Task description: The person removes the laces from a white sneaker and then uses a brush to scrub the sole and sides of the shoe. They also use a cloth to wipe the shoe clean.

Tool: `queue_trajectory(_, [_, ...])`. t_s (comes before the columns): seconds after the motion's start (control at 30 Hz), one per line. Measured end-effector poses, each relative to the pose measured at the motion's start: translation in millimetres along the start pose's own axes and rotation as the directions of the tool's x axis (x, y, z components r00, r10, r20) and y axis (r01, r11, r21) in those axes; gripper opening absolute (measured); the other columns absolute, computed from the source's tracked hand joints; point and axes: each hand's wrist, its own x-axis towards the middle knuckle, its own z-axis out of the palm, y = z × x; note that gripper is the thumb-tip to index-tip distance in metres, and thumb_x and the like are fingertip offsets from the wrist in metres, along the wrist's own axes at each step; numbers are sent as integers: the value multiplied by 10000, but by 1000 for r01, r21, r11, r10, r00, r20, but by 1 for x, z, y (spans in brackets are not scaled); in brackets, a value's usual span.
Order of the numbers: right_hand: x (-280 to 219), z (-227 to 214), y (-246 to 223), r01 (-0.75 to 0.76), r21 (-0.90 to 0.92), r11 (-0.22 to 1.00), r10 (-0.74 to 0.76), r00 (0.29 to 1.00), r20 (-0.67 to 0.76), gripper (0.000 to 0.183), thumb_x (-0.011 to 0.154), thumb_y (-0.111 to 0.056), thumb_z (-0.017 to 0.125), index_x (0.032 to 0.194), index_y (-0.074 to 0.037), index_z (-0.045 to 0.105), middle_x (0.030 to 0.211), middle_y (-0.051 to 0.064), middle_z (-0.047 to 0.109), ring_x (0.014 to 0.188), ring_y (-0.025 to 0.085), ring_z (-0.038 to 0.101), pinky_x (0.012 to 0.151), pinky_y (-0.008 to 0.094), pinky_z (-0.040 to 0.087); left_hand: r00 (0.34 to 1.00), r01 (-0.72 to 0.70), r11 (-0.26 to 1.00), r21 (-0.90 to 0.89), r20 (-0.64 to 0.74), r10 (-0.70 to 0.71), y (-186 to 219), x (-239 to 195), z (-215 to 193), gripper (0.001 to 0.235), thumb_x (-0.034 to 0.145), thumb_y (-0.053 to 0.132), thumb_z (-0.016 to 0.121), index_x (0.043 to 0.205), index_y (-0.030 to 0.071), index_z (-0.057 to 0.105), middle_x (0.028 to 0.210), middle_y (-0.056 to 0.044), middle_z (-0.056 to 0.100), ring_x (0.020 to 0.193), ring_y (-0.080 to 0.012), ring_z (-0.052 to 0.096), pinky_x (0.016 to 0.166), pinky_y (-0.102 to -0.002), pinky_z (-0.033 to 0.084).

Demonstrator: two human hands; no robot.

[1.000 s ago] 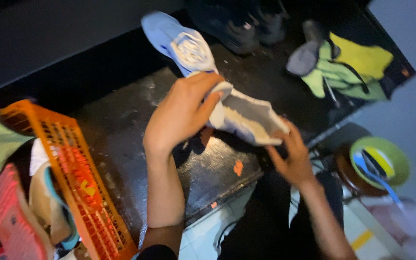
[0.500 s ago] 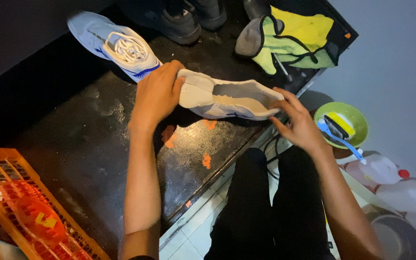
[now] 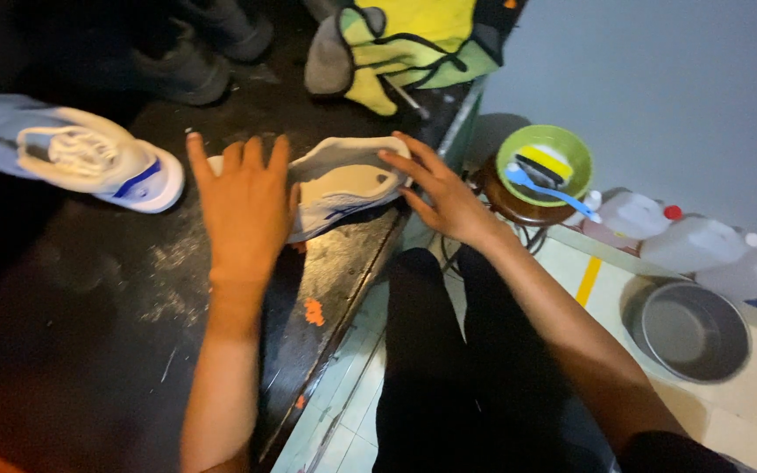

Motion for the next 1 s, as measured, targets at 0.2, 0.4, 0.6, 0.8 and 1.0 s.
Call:
queue_trajectory(0.2, [5, -3, 4, 52, 32, 998, -52, 998, 20, 442, 855, 76, 531, 1279, -19, 452, 1401, 251, 305, 1283, 457, 330, 1009, 531, 351, 932, 28, 993, 116, 357, -68, 5, 23, 48, 374, 770, 94, 630, 1141, 127, 605, 1021, -149, 685, 1035, -297, 622, 1042, -597, -148])
queue_trajectory(0.4, [3, -5, 11, 39, 113, 993, -41, 999, 21, 401, 871, 75, 499, 1260, -10, 455, 1409, 248, 298, 1288, 455, 323, 1012, 549, 329, 986, -59, 968, -244, 136, 95, -11, 19, 57, 273, 887, 367, 517, 947, 107, 574, 923, -131, 643, 894, -322, 626, 763, -443, 474])
queue_trajectory(0.6, [-2, -8, 7, 9, 59, 998, -10, 1000, 24, 544, 922, -20, 515, 1419, -75, 300, 1463, 212, 218, 1334, 421, 266, 1053, 549, 282, 999, -53, 974, -219, -16, 51, -12, 11, 66, 217, 977, 314, 438, 868, 163, 548, 750, -54, 627, 767, -263, 640, 675, -367, 490])
queue_trajectory(0.8, [-46, -49, 57, -299, -157, 941, 286, 953, -97, 321, 920, -32, 505, 1238, 17, 500, 1217, 234, 475, 1154, 428, 466, 951, 533, 376, 988, -31, 992, -120, -151, 13, -4, 8, 66, 165, 951, 283, 492, 824, 191, 545, 665, -16, 620, 707, -213, 633, 676, -308, 478])
queue_trajectory(1.0, [-190, -94, 301, -670, -446, 594, 665, 720, -196, 286, 915, -194, 579, 1191, -121, 559, 1159, 141, 532, 1143, 348, 497, 943, 489, 400, 991, -24, 992, -122, -130, 8, -8, 10, 80, 143, 911, 311, 524, 865, 183, 569, 684, -42, 627, 707, -247, 635, 659, -348, 483])
